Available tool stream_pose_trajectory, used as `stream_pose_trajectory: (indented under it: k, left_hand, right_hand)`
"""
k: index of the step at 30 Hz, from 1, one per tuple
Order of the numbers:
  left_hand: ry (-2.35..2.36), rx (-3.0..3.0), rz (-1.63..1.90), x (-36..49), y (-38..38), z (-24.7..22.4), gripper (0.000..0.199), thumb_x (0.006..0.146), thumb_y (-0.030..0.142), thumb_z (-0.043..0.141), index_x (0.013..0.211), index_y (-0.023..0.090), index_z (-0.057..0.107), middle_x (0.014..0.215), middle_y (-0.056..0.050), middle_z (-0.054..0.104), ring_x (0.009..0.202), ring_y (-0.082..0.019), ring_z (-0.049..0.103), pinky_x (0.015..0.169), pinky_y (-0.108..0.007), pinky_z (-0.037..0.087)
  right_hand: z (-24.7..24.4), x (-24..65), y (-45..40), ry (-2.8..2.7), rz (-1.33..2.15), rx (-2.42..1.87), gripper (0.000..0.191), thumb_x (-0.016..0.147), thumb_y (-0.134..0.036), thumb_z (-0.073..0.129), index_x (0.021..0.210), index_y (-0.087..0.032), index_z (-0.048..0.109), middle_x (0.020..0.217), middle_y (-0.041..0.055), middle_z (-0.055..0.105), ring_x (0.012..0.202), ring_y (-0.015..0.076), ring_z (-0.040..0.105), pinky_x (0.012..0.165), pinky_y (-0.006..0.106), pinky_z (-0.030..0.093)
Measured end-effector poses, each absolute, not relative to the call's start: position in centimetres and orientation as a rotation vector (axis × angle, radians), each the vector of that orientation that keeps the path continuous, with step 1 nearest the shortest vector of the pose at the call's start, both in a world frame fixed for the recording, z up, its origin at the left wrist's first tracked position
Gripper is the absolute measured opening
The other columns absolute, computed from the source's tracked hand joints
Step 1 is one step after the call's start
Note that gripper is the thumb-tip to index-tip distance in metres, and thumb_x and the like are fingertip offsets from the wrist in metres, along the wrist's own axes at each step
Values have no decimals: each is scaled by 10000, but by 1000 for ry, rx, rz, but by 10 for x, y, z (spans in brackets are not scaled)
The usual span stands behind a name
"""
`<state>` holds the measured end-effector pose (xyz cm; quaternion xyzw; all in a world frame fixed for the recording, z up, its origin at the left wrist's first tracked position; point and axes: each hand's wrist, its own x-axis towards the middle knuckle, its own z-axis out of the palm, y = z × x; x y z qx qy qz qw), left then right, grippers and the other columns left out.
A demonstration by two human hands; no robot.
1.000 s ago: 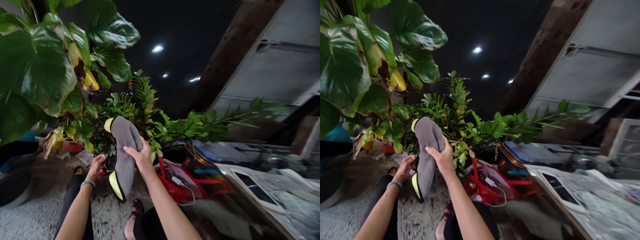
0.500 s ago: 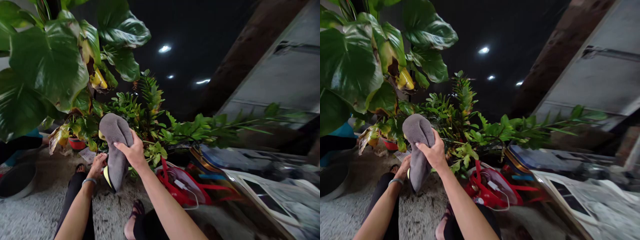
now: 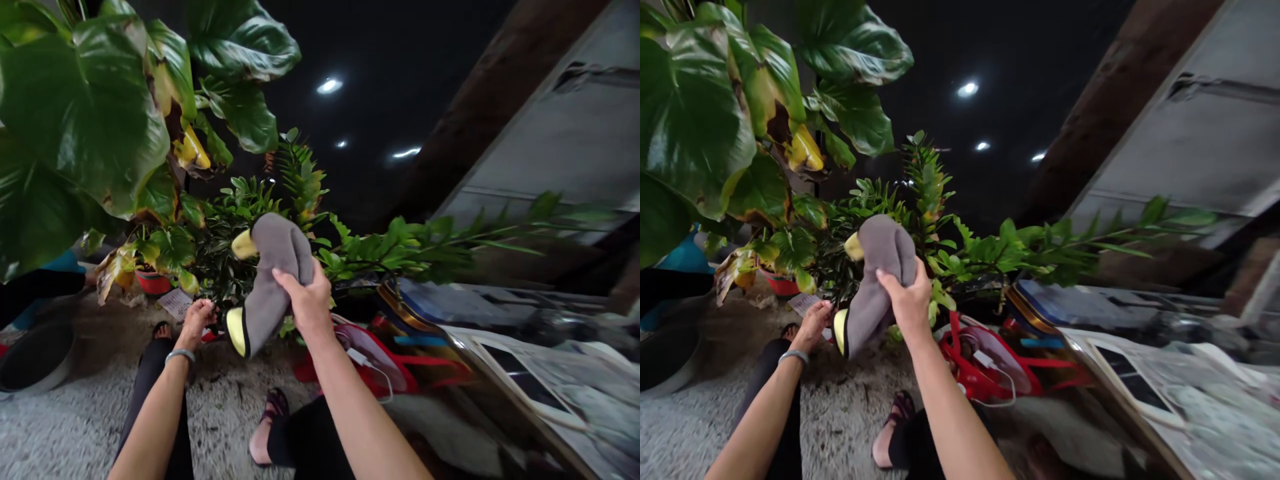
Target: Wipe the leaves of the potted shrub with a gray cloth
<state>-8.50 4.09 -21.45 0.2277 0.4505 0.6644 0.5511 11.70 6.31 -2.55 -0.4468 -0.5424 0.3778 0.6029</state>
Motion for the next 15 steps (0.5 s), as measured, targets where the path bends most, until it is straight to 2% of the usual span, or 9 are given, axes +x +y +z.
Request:
stream_pose_trajectory:
  k: [3, 5, 8, 11, 15]
  left_hand:
    - [1065, 514, 1596, -83, 39, -212, 452, 502, 425, 903, 729, 187, 593, 649, 33, 618, 574, -122, 574, 560, -244, 477]
    - [1073, 505, 1607, -84, 38, -211, 456, 490, 392, 908, 764, 187, 607, 653, 43, 612, 563, -119, 568, 543, -240, 469]
    - [1080, 508, 1614, -89, 39, -210, 438, 500, 356, 902, 792, 187, 623, 652, 49, 608, 555, -119, 564, 537, -243, 467]
    - [1073, 524, 1596, -90, 41, -212, 395, 516, 352, 891, 760, 179, 633, 620, 49, 585, 553, -122, 553, 546, -252, 474]
    - [1063, 536, 1564, -85, 45, -217, 347, 530, 356, 870, 708, 177, 633, 595, 47, 560, 552, -124, 530, 550, -256, 464]
  right_hand:
    - [-60, 118, 78, -1127, 942, -1199, 536, 550, -415, 835, 1017, -206, 676, 948, 81, 782, 882, 299, 729, 788, 417, 596]
    - [-92, 119, 62, -1113, 1131, -1270, 477, 538, -425, 833, 942, -220, 683, 896, 80, 786, 848, 323, 740, 765, 443, 605]
    - [-114, 124, 21, -1135, 1180, -1324, 456, 537, -450, 836, 912, -228, 702, 838, 83, 788, 801, 355, 744, 709, 460, 612]
    - [-87, 126, 1, -1246, 1130, -1238, 483, 552, -447, 845, 957, -221, 708, 846, 69, 783, 790, 329, 741, 719, 424, 611]
    - [-33, 109, 25, -1325, 982, -990, 616, 596, -395, 840, 1152, -203, 659, 1054, 78, 772, 902, 277, 733, 831, 381, 594]
